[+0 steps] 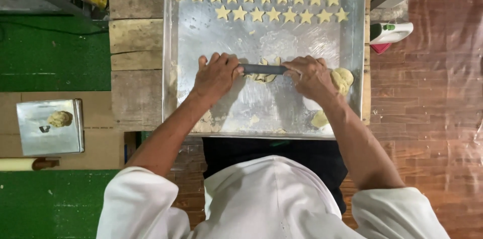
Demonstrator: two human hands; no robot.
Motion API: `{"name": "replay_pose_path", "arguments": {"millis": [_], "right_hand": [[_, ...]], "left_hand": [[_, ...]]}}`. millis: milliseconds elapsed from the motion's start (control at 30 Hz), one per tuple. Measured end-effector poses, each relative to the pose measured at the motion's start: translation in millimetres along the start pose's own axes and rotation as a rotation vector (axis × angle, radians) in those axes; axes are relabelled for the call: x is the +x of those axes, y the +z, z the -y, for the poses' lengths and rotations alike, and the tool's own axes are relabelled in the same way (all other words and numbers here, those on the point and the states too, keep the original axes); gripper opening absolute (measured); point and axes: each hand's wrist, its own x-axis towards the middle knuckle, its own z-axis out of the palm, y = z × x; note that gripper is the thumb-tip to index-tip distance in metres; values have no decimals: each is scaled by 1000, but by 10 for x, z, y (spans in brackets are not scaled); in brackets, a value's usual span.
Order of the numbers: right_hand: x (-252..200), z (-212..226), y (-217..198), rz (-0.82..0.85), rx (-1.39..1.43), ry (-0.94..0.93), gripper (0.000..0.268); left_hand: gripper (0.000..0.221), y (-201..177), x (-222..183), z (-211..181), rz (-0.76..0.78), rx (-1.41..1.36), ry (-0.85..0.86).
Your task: Preparing dough by rolling it flat with a tool and cutting out star shapes using a cookie cutter on a metal tray.
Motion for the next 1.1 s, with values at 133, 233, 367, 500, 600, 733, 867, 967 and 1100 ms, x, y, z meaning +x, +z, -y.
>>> {"name": "replay_pose_path", "arguments": {"millis": [133,233,367,500,600,733,867,967,1100], "right_hand": [[-151,15,61,-49,-14,27,24],[-267,-33,212,-161,36,2,23],[-313,-23,240,-217,30,-10,24],[-345,-28,246,-222,-59,-70,28],[-531,110,143,-138,-55,-62,32],[-617,340,-5,-41,106,-99,23],[-315,330,249,-122,-51,-74,27],[-115,422,322,-172,-110,-100,30],[14,453,456,-244,-141,-97,30]], "left_hand": [[43,-236,-309,-177,73,4,-14],[50,-220,-488,-245,135,4,-26],[58,-145,-555,-226,93,-73,-2],[39,165,-466,-134,-270,25,75],[33,-53,-608,-244,-102,-140,68],[32,-97,-754,-268,56,-203,58],[35,-115,-622,-247,64,-275,63],[35,5,-375,-193,-4,-250,56],[27,27,-94,-231,-3,-195,16]]}}
